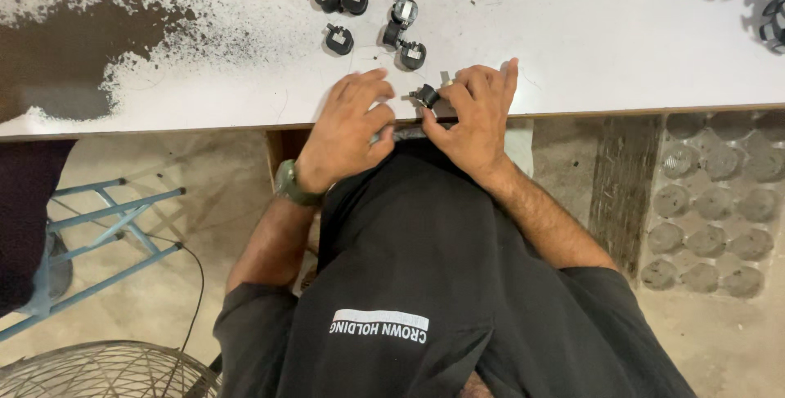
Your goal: The person sits at a workbench fitting black plastic components onto metal hub parts one at a time, pressing each piece into place by hand and using a small hand tool to help seat them, then setting the finished assembly aside and picking up the next part.
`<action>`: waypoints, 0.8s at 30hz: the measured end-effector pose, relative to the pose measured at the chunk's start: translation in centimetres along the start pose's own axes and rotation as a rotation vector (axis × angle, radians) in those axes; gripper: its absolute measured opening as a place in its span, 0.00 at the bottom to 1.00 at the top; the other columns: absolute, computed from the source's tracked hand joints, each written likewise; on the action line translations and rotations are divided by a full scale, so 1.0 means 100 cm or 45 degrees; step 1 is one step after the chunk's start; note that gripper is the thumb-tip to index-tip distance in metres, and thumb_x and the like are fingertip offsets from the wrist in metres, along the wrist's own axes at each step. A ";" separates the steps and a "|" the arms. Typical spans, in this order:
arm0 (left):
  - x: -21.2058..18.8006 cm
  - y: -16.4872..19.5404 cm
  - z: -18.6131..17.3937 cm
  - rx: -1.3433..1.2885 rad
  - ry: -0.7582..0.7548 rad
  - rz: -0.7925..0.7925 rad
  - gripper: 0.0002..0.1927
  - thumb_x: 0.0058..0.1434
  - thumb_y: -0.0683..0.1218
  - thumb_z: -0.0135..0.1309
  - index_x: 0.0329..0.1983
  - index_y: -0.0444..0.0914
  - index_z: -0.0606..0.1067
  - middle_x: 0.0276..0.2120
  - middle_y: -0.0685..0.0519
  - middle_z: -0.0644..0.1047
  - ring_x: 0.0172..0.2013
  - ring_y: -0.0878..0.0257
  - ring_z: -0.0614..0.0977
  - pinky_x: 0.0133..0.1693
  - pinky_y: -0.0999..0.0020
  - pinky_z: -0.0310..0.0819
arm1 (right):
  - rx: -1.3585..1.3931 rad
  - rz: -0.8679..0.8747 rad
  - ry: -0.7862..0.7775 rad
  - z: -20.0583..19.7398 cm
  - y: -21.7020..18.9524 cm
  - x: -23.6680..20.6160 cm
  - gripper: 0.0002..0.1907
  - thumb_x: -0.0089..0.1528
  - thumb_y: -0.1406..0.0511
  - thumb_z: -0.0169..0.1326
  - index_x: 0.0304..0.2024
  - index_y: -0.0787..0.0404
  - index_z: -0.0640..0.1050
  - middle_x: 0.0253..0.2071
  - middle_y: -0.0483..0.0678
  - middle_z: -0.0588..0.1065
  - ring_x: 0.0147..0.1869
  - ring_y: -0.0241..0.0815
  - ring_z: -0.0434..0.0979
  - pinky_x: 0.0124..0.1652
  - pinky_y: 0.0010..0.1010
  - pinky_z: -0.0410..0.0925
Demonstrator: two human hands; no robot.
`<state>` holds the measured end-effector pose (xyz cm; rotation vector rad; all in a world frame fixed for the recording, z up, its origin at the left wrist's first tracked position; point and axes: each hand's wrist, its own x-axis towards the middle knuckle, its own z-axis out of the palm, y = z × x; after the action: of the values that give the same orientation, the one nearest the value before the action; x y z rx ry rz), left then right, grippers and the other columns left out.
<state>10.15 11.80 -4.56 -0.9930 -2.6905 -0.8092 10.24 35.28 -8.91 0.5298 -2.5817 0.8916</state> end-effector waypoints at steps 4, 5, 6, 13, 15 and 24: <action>-0.010 0.007 -0.019 0.103 0.063 -0.099 0.15 0.57 0.46 0.66 0.44 0.38 0.76 0.58 0.46 0.71 0.66 0.46 0.69 0.66 0.43 0.61 | -0.022 0.002 0.003 0.001 0.001 -0.001 0.18 0.53 0.62 0.72 0.40 0.60 0.77 0.48 0.50 0.70 0.60 0.56 0.67 0.71 0.70 0.41; -0.008 0.011 -0.018 0.089 0.098 -0.046 0.18 0.58 0.46 0.66 0.50 0.38 0.77 0.61 0.44 0.69 0.67 0.46 0.68 0.65 0.44 0.60 | -0.027 0.000 0.008 0.001 0.001 -0.001 0.18 0.53 0.62 0.72 0.40 0.60 0.78 0.48 0.51 0.70 0.60 0.56 0.67 0.71 0.70 0.41; -0.005 0.015 -0.014 0.072 0.132 0.005 0.22 0.59 0.45 0.65 0.57 0.38 0.77 0.64 0.43 0.68 0.67 0.45 0.67 0.65 0.45 0.60 | -0.032 -0.002 0.009 0.002 0.001 -0.001 0.18 0.53 0.62 0.72 0.40 0.60 0.78 0.48 0.51 0.70 0.60 0.56 0.67 0.71 0.70 0.41; 0.027 0.003 0.021 0.190 0.109 0.167 0.17 0.61 0.42 0.62 0.54 0.40 0.78 0.67 0.49 0.69 0.69 0.50 0.67 0.65 0.51 0.63 | -0.048 -0.036 0.016 0.003 0.002 -0.001 0.17 0.54 0.63 0.71 0.40 0.61 0.77 0.49 0.51 0.70 0.61 0.55 0.67 0.70 0.71 0.41; 0.027 -0.003 0.023 0.148 0.095 0.168 0.13 0.61 0.41 0.60 0.50 0.39 0.79 0.65 0.50 0.71 0.68 0.52 0.68 0.65 0.53 0.64 | -0.037 -0.042 0.023 0.002 0.003 -0.002 0.17 0.54 0.63 0.70 0.40 0.61 0.77 0.49 0.52 0.70 0.61 0.55 0.67 0.70 0.71 0.41; 0.025 0.000 0.024 0.249 0.165 0.222 0.07 0.65 0.42 0.61 0.45 0.37 0.77 0.58 0.52 0.73 0.68 0.55 0.69 0.65 0.50 0.64 | -0.039 -0.015 -0.005 0.001 0.002 -0.002 0.17 0.54 0.63 0.71 0.40 0.61 0.78 0.48 0.51 0.70 0.61 0.55 0.67 0.71 0.71 0.42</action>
<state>8.35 14.46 -5.78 -1.0703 -2.4753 -0.5460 10.29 35.35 -9.14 0.5387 -2.5888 0.8467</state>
